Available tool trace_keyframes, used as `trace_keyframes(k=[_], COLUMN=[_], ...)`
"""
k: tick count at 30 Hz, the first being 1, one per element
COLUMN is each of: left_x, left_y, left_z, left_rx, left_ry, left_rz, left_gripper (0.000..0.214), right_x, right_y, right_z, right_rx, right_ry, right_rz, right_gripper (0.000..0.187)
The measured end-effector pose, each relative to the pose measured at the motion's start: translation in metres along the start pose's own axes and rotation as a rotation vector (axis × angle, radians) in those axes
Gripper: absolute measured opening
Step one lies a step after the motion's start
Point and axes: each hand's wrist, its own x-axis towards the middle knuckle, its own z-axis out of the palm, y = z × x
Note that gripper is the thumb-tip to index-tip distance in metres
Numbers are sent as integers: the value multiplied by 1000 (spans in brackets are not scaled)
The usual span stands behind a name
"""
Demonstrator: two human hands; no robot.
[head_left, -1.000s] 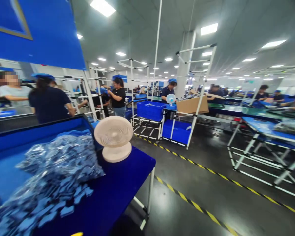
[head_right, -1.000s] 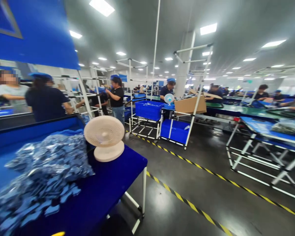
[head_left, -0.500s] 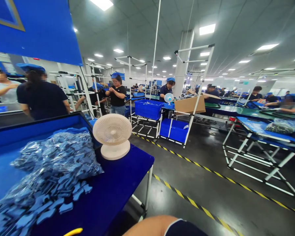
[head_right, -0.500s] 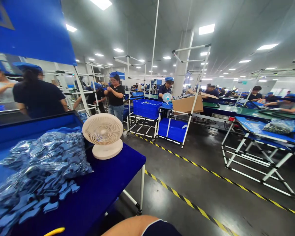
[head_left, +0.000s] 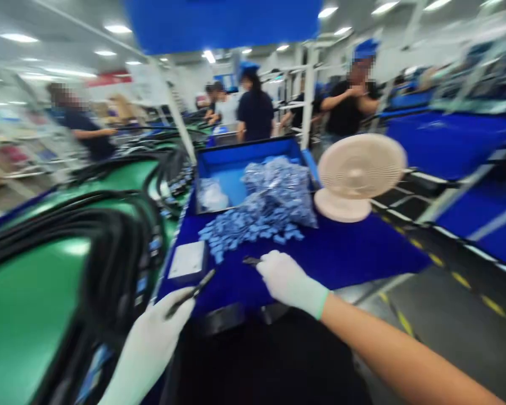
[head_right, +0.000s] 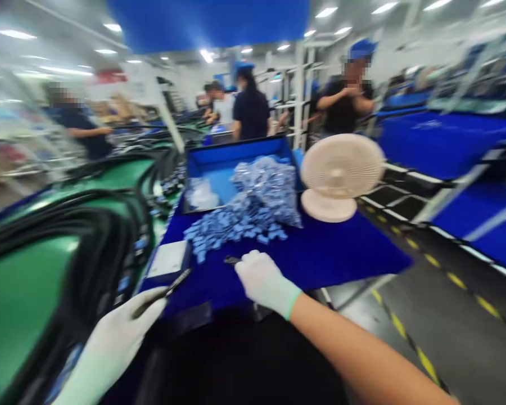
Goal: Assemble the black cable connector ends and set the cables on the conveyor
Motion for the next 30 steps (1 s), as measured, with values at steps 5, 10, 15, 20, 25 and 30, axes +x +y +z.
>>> trace_keyframes(k=[5, 10, 15, 20, 25, 30], left_x=[-21, -17, -16, -6, -3, -4], left_y=[-15, -7, -9, -8, 9, 21], left_z=[-28, -26, -30, -29, -32, -34], left_rx=[-152, -266, -276, -368, -292, -216], left_ry=[4, -36, -8, 25, 33, 10], left_rz=[-155, -172, -101, -100, -95, -70], left_gripper=[41, 40, 39, 46, 46, 35], right_x=[1, -7, 7, 19, 34, 39], right_y=[5, 17, 12, -33, -61, -61], right_z=[16, 9, 3, -16, -24, -15], right_rx=[-14, -16, 534, 840, 788, 656], right_ry=[27, -28, -24, 9, 93, 111], right_rz=[134, 154, 227, -260, -533, -520], right_gripper=[19, 4, 9, 27, 34, 26])
